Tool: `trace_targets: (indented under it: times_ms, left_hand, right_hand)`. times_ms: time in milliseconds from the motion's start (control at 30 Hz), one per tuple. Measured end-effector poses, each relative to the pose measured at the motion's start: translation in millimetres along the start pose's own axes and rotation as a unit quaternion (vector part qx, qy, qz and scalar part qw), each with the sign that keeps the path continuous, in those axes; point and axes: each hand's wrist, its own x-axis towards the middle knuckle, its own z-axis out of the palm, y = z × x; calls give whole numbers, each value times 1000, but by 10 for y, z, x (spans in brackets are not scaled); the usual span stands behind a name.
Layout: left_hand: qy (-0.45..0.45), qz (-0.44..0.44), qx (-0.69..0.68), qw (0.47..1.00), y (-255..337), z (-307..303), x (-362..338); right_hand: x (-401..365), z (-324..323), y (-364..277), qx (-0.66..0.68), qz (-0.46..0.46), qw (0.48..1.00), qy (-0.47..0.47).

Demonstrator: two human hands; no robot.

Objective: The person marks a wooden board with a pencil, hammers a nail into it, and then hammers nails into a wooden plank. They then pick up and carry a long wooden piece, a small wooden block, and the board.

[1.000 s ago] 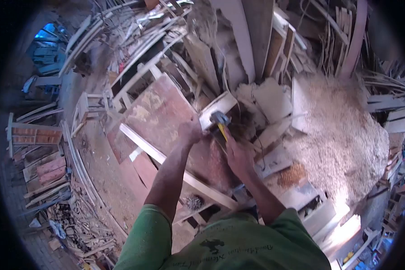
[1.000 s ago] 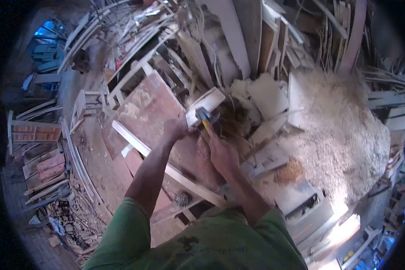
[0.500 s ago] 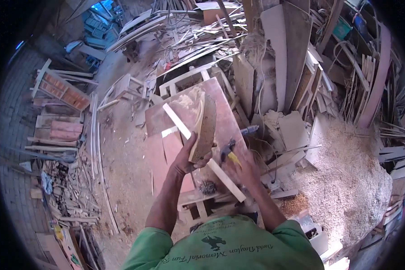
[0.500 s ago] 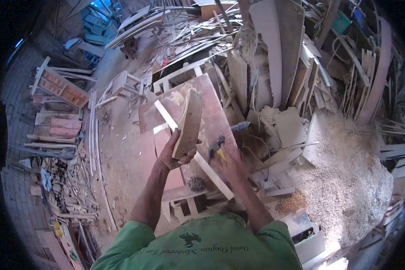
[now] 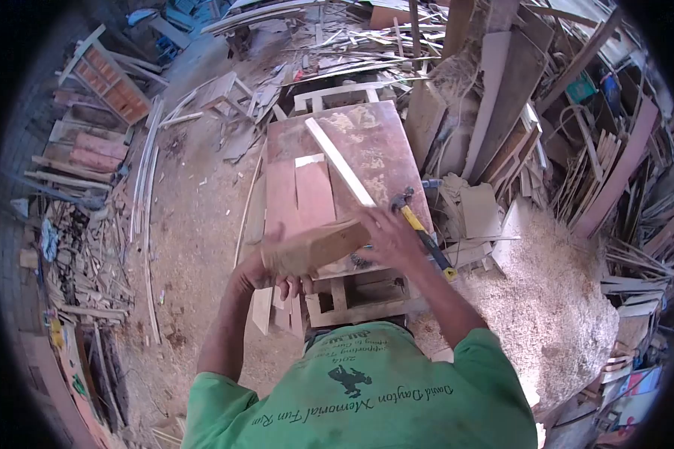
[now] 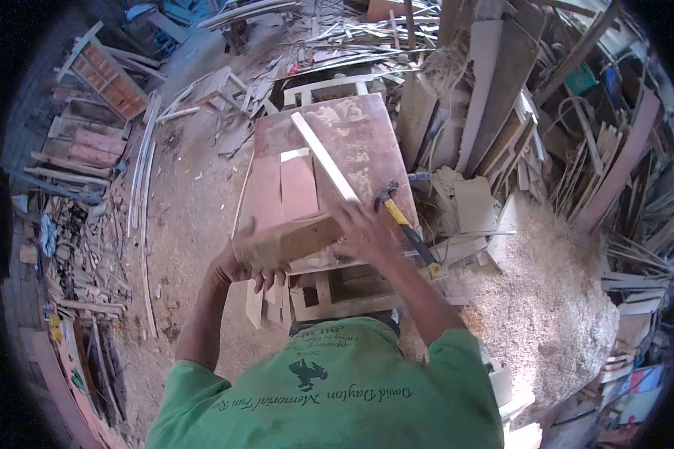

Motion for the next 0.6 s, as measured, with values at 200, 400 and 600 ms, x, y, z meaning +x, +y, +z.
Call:
trace_targets:
  times_ms: [200, 400, 600]
  left_hand:
    - [419, 227, -21, 879, -1021, -356, 106]
    - [534, 225, -13, 815, -1117, -656, 263]
    - [446, 264, 35, 854, -710, -2035, 383]
  right_hand:
    - [96, 775, -1272, 207, 325, 907, -172]
    - [61, 1539, -1726, 263, 280, 915, -120]
    - [-200, 1605, -1381, 253, 280, 921, -97]
